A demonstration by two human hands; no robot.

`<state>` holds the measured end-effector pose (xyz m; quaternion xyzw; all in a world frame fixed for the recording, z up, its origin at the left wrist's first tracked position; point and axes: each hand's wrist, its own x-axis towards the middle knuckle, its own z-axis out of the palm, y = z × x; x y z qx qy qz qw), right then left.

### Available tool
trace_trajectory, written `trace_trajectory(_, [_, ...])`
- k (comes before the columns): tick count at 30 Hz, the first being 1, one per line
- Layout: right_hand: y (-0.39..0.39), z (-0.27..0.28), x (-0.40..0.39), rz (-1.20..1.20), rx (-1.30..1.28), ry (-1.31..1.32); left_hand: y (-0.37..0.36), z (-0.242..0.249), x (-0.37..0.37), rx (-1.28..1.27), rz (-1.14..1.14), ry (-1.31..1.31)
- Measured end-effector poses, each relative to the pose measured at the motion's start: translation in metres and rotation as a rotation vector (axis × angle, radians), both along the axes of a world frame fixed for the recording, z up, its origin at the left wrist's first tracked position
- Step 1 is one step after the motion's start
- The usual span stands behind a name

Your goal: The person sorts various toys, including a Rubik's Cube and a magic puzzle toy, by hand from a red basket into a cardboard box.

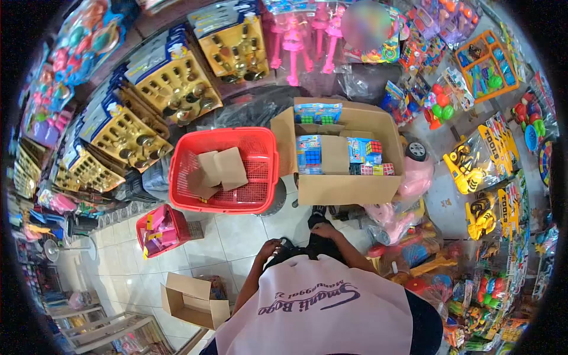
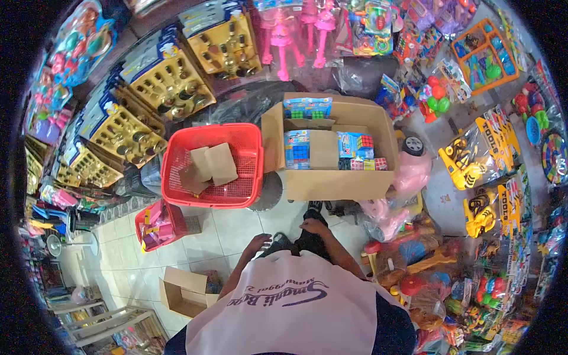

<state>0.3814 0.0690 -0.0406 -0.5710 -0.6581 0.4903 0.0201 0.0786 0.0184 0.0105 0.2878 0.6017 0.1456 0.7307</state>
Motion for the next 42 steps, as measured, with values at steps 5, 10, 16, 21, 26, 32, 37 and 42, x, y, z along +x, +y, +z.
trace_trajectory(5, [-0.001, -0.009, -0.049, 0.239, -0.066, 0.06, -0.04, -0.028, -0.05, 0.006, 0.212, 0.099])
trace_trajectory(10, [0.027, 0.068, -0.104, 0.453, -0.176, 0.253, -0.048, -0.014, -0.064, 0.329, 0.136, 0.175])
trace_trajectory(16, [0.047, 0.157, -0.16, 0.568, -0.308, 0.401, -0.026, 0.095, -0.074, 0.778, 0.243, 0.408])
trace_trajectory(21, [0.083, 0.222, -0.194, 0.447, -0.409, 0.744, 0.02, 0.19, -0.107, 0.938, 0.402, 0.339])
trace_trajectory(26, [0.145, 0.266, -0.239, 0.162, -0.227, 0.795, 0.095, 0.244, -0.153, 1.067, 0.344, 0.467])
trace_trajectory(32, [0.226, 0.175, -0.285, 0.208, 0.252, -0.005, 0.208, 0.191, -0.217, 1.087, -0.034, 0.582])
trace_trajectory(37, [0.249, 0.096, -0.298, 0.126, 0.289, -0.171, 0.261, 0.114, -0.238, 1.116, -0.422, 0.944])
trace_trajectory(42, [0.239, 0.098, -0.299, -0.083, 0.189, -0.066, 0.289, 0.121, -0.233, 0.676, -0.761, 0.924])
